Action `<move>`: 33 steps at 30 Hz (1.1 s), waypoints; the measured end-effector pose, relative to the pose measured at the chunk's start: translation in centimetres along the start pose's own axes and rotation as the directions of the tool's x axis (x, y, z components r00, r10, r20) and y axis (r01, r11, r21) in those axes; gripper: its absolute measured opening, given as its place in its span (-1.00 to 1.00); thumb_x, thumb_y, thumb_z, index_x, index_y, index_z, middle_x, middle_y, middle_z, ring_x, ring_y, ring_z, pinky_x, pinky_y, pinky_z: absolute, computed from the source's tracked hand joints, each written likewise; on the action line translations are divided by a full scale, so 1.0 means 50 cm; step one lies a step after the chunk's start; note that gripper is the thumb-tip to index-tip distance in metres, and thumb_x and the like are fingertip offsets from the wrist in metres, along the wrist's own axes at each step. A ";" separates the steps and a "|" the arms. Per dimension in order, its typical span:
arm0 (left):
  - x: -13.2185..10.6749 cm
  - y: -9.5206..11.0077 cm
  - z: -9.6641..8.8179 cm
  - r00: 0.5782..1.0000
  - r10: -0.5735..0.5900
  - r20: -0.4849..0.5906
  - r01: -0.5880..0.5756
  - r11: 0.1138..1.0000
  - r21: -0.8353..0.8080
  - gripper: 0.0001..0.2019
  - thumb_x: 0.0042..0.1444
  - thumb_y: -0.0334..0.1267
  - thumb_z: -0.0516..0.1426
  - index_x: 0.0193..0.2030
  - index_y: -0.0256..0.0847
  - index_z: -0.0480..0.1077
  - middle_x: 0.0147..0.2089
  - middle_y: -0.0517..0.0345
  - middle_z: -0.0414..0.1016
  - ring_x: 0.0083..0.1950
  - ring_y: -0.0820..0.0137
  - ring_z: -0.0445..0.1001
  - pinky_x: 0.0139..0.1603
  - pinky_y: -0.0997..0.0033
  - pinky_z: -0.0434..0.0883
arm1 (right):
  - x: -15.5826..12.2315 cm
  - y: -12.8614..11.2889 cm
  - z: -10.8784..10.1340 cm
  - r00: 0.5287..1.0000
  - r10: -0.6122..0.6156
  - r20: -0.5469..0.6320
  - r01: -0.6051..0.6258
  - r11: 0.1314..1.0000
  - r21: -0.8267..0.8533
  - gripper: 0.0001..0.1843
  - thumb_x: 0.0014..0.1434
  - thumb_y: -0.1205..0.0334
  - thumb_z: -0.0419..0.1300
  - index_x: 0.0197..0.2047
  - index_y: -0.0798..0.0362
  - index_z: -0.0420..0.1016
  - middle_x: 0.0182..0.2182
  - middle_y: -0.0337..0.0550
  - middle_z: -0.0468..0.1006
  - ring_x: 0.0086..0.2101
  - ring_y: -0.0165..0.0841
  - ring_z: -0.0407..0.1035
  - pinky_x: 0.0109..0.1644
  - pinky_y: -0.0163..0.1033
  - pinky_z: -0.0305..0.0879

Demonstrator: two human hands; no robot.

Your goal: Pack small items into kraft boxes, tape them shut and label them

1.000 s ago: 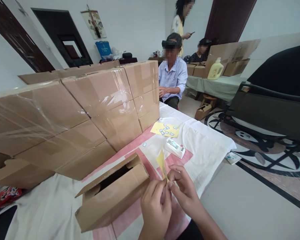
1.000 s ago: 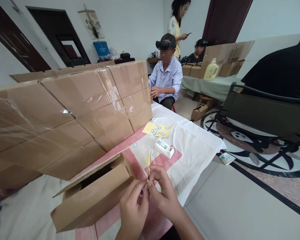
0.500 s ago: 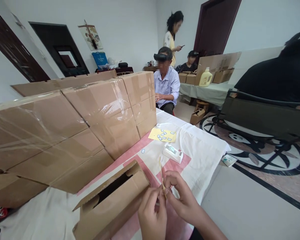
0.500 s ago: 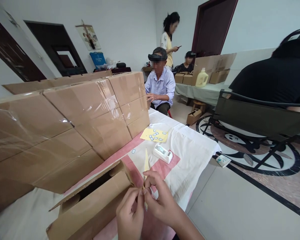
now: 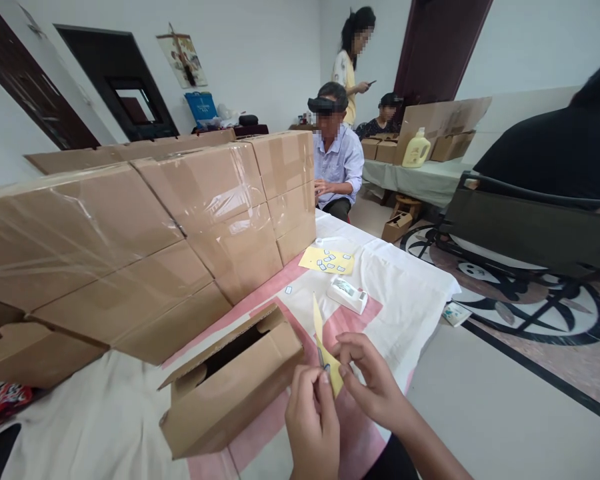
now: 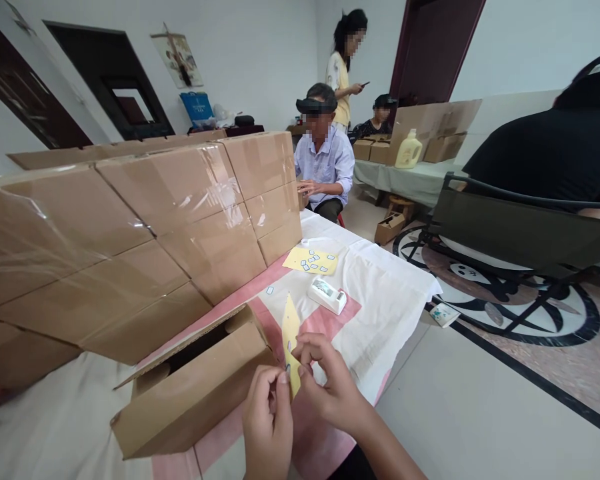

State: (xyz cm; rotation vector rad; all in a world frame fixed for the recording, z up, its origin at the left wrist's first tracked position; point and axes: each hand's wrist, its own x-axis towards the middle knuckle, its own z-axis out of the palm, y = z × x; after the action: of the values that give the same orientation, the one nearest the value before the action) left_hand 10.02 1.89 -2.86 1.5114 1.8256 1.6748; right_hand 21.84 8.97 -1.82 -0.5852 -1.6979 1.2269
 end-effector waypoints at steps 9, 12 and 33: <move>-0.009 0.006 -0.033 0.997 -0.055 -0.052 0.055 0.998 -0.014 -0.77 0.39 -0.25 0.00 -0.32 -0.15 0.35 -0.38 0.21 0.38 -0.39 0.46 0.39 -0.37 0.51 0.35 | 0.003 0.007 0.023 0.997 0.049 0.056 -0.057 0.986 0.157 -0.67 0.41 0.19 0.11 0.21 -0.19 0.29 -0.37 -0.24 0.34 0.02 -0.18 0.47 0.13 0.03 0.38; -0.008 0.013 -0.044 0.990 -0.132 -0.042 0.130 0.991 -0.045 -0.75 0.39 -0.21 0.00 -0.34 -0.15 0.33 -0.41 0.23 0.35 -0.41 0.46 0.34 -0.40 0.49 0.32 | 0.008 0.001 0.032 0.998 0.040 0.049 -0.048 0.982 0.182 -0.68 0.41 0.18 0.13 0.20 -0.19 0.30 -0.39 -0.27 0.32 0.01 -0.19 0.48 0.13 0.03 0.39; -0.103 -0.067 -0.184 0.955 -0.207 -0.211 0.228 0.971 0.077 -0.76 0.36 -0.16 0.07 -0.35 -0.14 0.34 -0.39 0.24 0.32 -0.35 0.43 0.32 -0.34 0.49 0.32 | 0.065 0.133 -0.081 0.813 0.273 -0.514 -0.477 0.819 -0.319 -0.79 0.10 0.32 0.15 -0.16 0.00 0.46 -0.55 -0.39 0.20 -0.56 -0.42 0.13 -0.47 -0.28 0.04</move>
State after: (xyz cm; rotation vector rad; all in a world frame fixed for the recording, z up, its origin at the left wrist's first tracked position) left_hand 3.73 -6.95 -5.05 1.1580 2.1227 1.7037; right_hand 23.02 16.01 -6.29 -1.4396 -1.4856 0.8675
